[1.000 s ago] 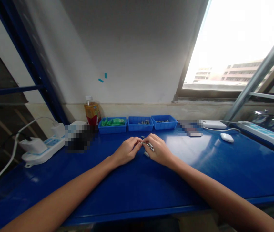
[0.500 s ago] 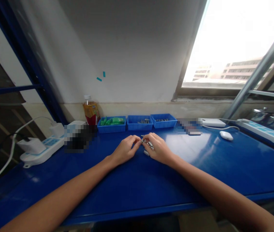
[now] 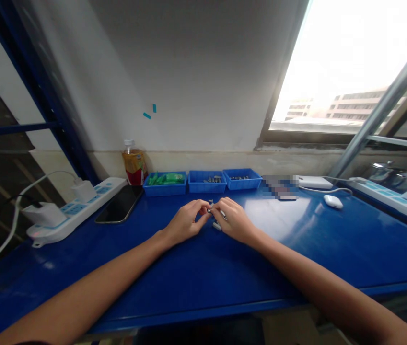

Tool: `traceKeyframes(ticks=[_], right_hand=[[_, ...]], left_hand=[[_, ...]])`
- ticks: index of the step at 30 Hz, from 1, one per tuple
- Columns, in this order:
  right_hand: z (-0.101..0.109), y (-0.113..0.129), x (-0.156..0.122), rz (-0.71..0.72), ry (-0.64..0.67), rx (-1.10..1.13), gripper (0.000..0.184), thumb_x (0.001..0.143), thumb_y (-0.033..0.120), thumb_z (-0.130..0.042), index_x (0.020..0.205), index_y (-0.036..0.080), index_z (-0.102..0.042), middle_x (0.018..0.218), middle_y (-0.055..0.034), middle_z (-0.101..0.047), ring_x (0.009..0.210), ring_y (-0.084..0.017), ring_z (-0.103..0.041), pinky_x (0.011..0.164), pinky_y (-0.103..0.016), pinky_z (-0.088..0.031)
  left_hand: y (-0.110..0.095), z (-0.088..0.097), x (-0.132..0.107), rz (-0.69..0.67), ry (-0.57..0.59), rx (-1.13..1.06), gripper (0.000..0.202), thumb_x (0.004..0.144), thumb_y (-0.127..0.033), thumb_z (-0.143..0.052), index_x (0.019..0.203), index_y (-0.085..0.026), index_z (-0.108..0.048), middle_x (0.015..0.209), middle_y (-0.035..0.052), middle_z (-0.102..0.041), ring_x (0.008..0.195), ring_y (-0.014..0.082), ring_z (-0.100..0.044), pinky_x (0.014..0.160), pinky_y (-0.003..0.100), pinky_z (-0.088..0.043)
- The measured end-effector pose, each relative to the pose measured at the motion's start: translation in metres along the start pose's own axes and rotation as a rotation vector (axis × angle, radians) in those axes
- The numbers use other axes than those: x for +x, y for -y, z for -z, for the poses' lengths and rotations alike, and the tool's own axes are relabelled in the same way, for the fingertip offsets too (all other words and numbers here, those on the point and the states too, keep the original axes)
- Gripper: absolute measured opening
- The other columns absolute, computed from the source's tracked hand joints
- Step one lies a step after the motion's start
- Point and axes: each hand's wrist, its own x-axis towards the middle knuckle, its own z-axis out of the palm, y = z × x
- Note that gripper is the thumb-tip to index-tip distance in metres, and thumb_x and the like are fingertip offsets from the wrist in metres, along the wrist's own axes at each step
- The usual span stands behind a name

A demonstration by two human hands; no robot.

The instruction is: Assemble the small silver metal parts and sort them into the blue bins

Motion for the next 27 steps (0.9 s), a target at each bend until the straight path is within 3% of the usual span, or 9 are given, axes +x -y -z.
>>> traceKeyframes(ticks=[3,6,12,18,23,27], right_hand=[[-0.0002,-0.0005,-0.0014,-0.023,-0.011,0.011,0.007,0.089,0.022,-0.048,0.090,0.019,-0.055,0.080,-0.0044,-0.060,0.077,-0.017,-0.056,0.072,-0.029,-0.044],[0.0001,-0.0008,-0.0022,0.002,-0.013,0.020,0.013,0.086,0.021,-0.052,0.098,0.020,-0.054,0.084,-0.0048,-0.060,0.079,-0.017,-0.056,0.072,-0.029,-0.045],[-0.0009,0.0006,-0.0017,0.046,-0.010,0.031,0.008,0.087,0.019,-0.050,0.091,0.020,-0.056,0.081,-0.0048,-0.060,0.076,-0.017,-0.056,0.071,-0.029,-0.045],[-0.0029,-0.0021,-0.0012,0.005,-0.041,0.033,0.012,0.090,0.021,-0.046,0.082,0.020,-0.055,0.076,-0.0041,-0.060,0.073,-0.016,-0.055,0.069,-0.029,-0.044],[-0.0053,-0.0028,-0.0015,-0.022,-0.013,0.023,0.018,0.091,0.025,-0.045,0.078,0.020,-0.056,0.071,-0.0032,-0.059,0.069,-0.016,-0.055,0.067,-0.028,-0.044],[-0.0058,-0.0002,-0.0020,-0.044,-0.029,0.034,0.009,0.088,0.026,-0.051,0.087,0.020,-0.057,0.076,-0.0037,-0.060,0.073,-0.017,-0.057,0.070,-0.029,-0.045]], left_hand=[[-0.0003,0.0010,0.0005,0.015,-0.010,0.014,0.023,0.091,-0.037,-0.046,0.097,-0.018,-0.057,0.084,0.0046,-0.062,0.078,0.0163,-0.059,0.069,0.027,-0.047],[-0.0006,0.0021,0.0007,0.023,0.002,0.013,0.024,0.092,-0.036,-0.044,0.095,-0.017,-0.059,0.083,0.0050,-0.063,0.077,0.0163,-0.059,0.069,0.026,-0.046],[-0.0004,0.0038,0.0006,0.021,0.060,0.020,0.027,0.094,-0.035,-0.039,0.093,-0.018,-0.059,0.086,0.0048,-0.065,0.080,0.0167,-0.060,0.073,0.028,-0.045],[-0.0018,0.0027,-0.0001,-0.011,0.007,0.053,0.032,0.089,-0.032,-0.050,0.118,-0.019,-0.045,0.086,0.0017,-0.065,0.077,0.0156,-0.061,0.071,0.028,-0.044],[-0.0039,0.0024,-0.0004,-0.059,-0.003,0.158,0.017,0.091,-0.030,-0.047,0.102,-0.020,-0.054,0.085,0.0021,-0.064,0.080,0.0169,-0.060,0.075,0.031,-0.042],[-0.0024,0.0023,0.0001,-0.007,-0.005,0.154,0.018,0.093,-0.030,-0.042,0.103,-0.018,-0.052,0.089,0.0044,-0.066,0.082,0.0186,-0.060,0.077,0.032,-0.042]])
